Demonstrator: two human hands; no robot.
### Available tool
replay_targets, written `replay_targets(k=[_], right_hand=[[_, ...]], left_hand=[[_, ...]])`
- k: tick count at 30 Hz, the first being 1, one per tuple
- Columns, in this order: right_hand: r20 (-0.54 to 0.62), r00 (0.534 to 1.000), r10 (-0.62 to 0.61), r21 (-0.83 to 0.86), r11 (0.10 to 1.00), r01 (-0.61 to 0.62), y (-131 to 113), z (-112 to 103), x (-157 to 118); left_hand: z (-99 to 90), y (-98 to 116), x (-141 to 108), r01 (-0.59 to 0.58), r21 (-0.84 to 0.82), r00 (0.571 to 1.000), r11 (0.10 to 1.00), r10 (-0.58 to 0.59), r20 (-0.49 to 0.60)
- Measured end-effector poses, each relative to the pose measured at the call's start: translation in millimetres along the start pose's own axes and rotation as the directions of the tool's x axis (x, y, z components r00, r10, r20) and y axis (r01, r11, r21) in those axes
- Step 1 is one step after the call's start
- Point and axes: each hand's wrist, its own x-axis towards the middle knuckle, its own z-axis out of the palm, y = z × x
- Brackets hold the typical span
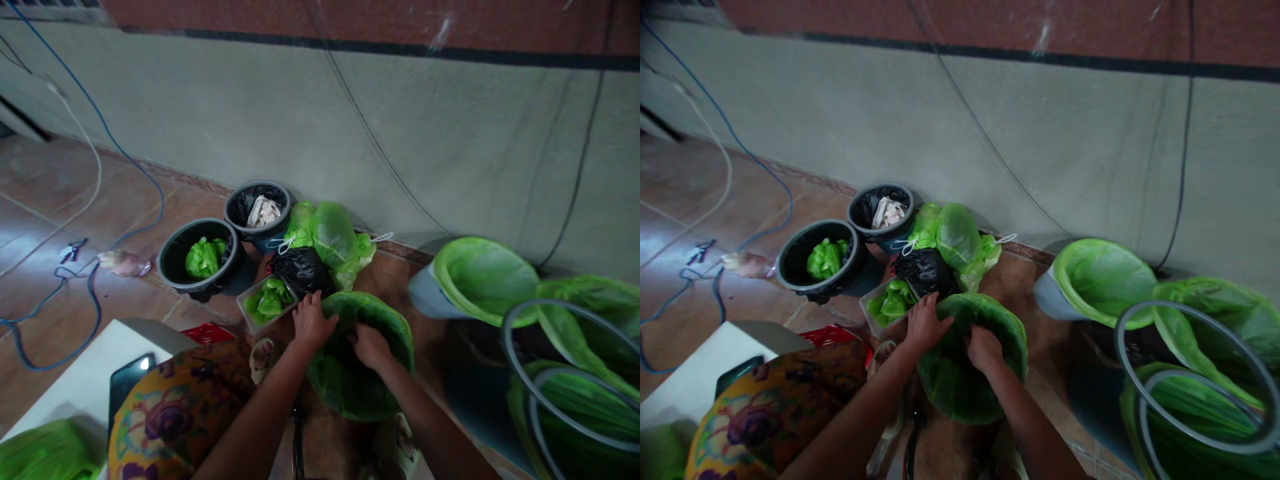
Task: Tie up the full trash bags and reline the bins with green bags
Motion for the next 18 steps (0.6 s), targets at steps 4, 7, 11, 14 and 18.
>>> replay_targets(k=[4, 7, 11, 14, 18], right_hand=[[-0.338, 0.934, -0.111, -0.227, 0.973, 0.034, -8.0, -40.6, -8.0], [-0.469, 0.883, -0.007, -0.205, 0.973, -0.101, 14.8, -57.9, -2.8], [-0.204, 0.97, 0.132, -0.246, 0.952, -0.182, 55.6, -50.6, 9.4], [-0.147, 0.982, 0.118, -0.287, 0.945, -0.156, 67.3, -43.4, 14.5], [-0.107, 0.976, 0.192, -0.327, 0.92, -0.217, 54.4, -50.9, 6.8]], left_hand=[[-7.2, 18.2, 20.3, -0.155, -0.044, 0.988, 0.987, 0.154, -0.025], [-3.1, 23.7, 37.0, -0.253, 0.002, 0.96, 0.968, 0.25, 0.127], [8.9, 19.3, 45.9, -0.234, 0.064, 0.943, 0.97, 0.21, 0.259], [16.2, 17.4, 44.1, -0.195, 0.103, 0.954, 0.975, 0.164, 0.252], [14.4, 17.3, 45.2, -0.146, 0.138, 0.961, 0.98, 0.107, 0.254]])
